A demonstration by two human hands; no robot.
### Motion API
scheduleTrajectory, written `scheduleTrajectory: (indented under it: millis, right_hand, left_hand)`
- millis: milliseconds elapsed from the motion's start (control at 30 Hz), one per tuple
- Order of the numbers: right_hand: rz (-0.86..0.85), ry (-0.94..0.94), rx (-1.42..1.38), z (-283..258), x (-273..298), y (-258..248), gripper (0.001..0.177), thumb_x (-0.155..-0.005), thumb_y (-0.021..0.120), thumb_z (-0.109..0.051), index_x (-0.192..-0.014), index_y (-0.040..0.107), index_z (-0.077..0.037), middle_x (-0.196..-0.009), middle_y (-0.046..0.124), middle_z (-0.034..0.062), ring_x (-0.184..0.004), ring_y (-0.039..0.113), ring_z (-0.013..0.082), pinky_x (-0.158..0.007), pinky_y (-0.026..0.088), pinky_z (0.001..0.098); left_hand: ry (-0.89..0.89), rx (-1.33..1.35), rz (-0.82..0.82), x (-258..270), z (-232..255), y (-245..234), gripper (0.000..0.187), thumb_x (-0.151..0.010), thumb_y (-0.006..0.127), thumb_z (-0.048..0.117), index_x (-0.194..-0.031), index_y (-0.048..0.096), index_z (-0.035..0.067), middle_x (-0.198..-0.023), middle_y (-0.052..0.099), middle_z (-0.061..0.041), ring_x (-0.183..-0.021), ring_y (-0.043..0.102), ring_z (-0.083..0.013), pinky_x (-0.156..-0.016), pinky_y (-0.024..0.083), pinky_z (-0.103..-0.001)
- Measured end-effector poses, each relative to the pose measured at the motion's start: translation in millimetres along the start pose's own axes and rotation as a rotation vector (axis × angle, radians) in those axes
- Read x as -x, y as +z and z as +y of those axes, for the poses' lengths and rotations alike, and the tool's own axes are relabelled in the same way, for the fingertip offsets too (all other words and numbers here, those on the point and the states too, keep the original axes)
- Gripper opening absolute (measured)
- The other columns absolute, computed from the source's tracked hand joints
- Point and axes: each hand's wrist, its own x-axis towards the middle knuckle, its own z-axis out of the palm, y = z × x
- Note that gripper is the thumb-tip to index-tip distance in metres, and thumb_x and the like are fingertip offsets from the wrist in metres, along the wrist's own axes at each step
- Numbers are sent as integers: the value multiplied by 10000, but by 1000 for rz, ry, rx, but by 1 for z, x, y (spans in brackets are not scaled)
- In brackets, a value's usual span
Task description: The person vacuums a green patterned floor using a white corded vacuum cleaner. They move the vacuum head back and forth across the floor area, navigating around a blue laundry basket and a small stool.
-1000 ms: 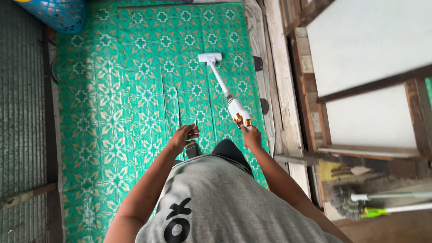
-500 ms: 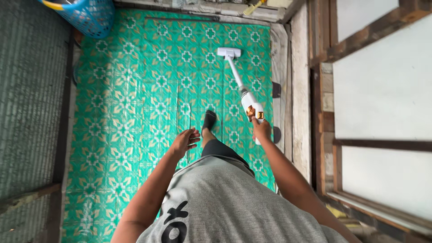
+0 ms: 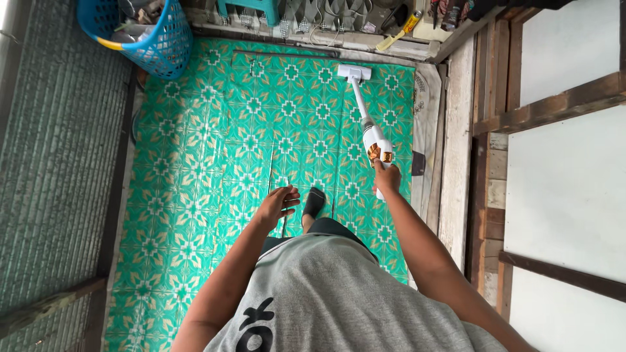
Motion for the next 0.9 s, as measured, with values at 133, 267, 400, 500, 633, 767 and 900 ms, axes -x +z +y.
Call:
scheduleTrajectory:
  millis: [133,267,400,500,633,767,900]
  right_hand:
    - [-26,-52,-66,10,4,25,526,-929,673,-493,-900,646,31,-602,625,165,-438,652,296,-377,542,442]
    - [4,-83,-36,23,37,42,590,-962,667,-503,-826,667,71,-554,622,141,-431,658,282,-395,544,428]
    - [35,-9,-109,62,108,49,471,-890,668,-481,-890,619,-12,-541,609,120,-425,644,292,-393,536,467]
    - [54,-113,70,111,169,54,563,-941,660,-553,-866,669,5,-549,652,150,-429,664,276,-465,542,393]
    - [72,-6,-25,176,263,78,536,-896,694,-514,-899,647,19,-598,656,145,-434,660,284,-422,543,428]
    - [68,27,-9,224,364,90,522,-911,686,-499,-914,645,21,-594,643,143,-435,649,288,-428,527,433]
    - [62,46,-7,248,436,89,508,-926,678,-484,-930,643,24,-589,630,140,-437,638,291,-433,512,437]
  left_hand:
    - [-15,-7,-4,0,2,-10,299,-1004,569,426,-1103,674,165,-1052,713,23,-1031,685,-152,-876,502,-375]
    - [14,-19,-64,5,-6,-33,302,-1012,565,428,-1105,670,160,-1053,713,19,-1026,676,-154,-873,498,-378]
    - [33,-42,-123,14,-24,-63,302,-1013,550,434,-1099,664,168,-1054,712,19,-1013,676,-153,-858,495,-379]
    - [-4,-112,-166,27,-47,-87,303,-1002,563,444,-1091,672,175,-1053,720,25,-1017,686,-143,-866,511,-368]
    - [4,-166,-251,33,-97,-128,331,-996,571,462,-1090,666,159,-1041,715,9,-994,681,-161,-851,509,-382]
    - [-4,-194,-352,53,-159,-164,339,-1006,606,451,-1102,661,131,-1017,684,-7,-964,650,-169,-851,506,-412]
    - [-155,-395,-297,96,-199,-170,367,-957,589,471,-1150,683,174,-1079,721,45,-1004,668,-128,-888,494,-383]
